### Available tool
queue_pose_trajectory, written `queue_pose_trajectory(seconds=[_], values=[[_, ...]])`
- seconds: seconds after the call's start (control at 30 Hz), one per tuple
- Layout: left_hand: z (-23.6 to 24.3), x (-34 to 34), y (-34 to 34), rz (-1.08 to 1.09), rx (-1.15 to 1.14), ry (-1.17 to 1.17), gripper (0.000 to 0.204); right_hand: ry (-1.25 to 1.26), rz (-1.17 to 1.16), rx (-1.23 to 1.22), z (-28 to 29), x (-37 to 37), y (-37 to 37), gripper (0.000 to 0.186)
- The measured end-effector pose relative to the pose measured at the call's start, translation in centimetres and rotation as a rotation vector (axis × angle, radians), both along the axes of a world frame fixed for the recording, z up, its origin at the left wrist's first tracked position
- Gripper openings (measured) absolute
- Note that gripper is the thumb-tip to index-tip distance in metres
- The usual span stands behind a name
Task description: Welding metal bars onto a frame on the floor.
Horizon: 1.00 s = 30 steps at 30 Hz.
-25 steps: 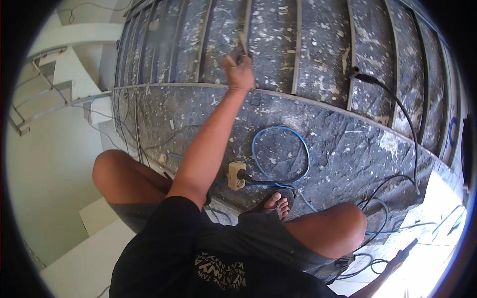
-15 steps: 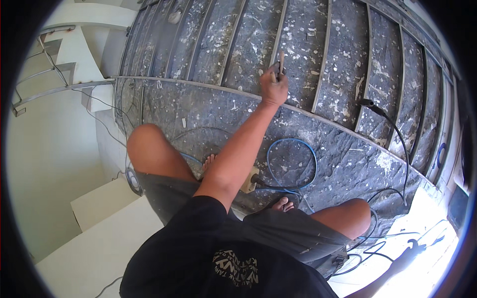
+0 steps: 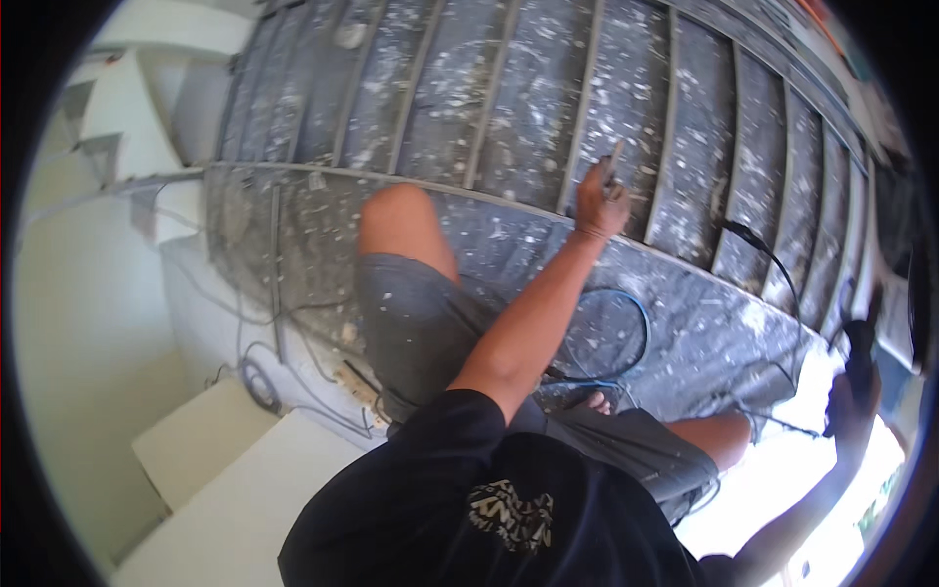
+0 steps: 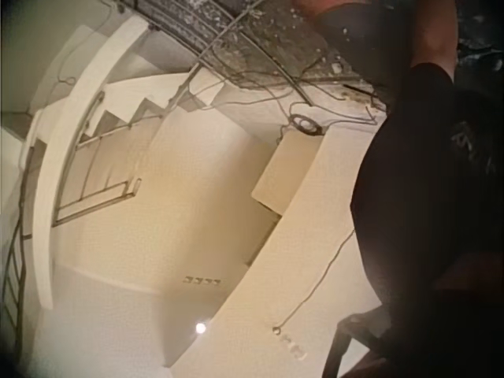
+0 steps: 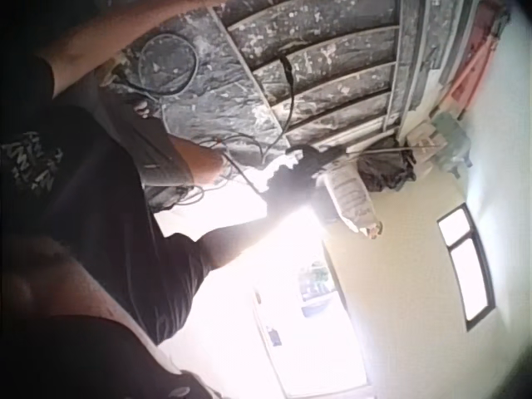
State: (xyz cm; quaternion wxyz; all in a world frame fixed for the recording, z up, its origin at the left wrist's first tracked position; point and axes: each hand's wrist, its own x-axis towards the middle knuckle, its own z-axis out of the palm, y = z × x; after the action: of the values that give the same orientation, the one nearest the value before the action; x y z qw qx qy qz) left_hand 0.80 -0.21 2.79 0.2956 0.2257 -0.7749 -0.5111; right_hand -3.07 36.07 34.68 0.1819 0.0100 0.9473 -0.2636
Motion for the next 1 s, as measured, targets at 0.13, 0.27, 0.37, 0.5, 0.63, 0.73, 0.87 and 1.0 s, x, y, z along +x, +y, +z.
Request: queue_pose_trajectory(seconds=[0.13, 0.27, 0.37, 0.5, 0.63, 0.73, 0.87, 1.0], values=[[-0.6, -0.4, -0.2, -0.015, 0.003, 0.063, 0.033, 0.027, -0.166, -0.359, -3.2, -1.4, -9.1, 0.031], [-0.9, -0.4, -0.6, -0.012, -0.044, 0.071, 0.034, -0.068, -0.340, -0.754, -9.3, -1.5, -18.0, 0.029], [-0.8, -0.3, -0.7, -0.121, 0.046, -0.007, 0.043, 0.017, -0.338, -0.750, -14.5, -1.0, -23.5, 0.024], [-0.9, -0.5, -0.7, -0.081, -0.020, 0.067, 0.045, 0.211, -0.156, -0.564, -19.3, 0.4, -28.3, 0.038], [-0.6, -0.6, -0.9, -0.110, 0.058, 0.069, 0.044, 0.228, -0.100, -0.539, -20.9, 1.4, -30.2, 0.039], [0.2, -0.5, -0.8, -0.083, 0.007, 0.112, 0.040, 0.072, -0.251, -0.695, -20.8, 1.8, -29.0, 0.036], [1.0, -0.7, -0.2, -0.085, 0.041, 0.079, 0.030, 0.104, -0.320, -0.377, -19.0, 1.3, -23.2, 0.032], [0.5, -0.9, -0.1, -0.061, 0.015, 0.024, 0.025, -0.011, -0.304, -0.282, -16.0, 3.3, -15.8, 0.024]])
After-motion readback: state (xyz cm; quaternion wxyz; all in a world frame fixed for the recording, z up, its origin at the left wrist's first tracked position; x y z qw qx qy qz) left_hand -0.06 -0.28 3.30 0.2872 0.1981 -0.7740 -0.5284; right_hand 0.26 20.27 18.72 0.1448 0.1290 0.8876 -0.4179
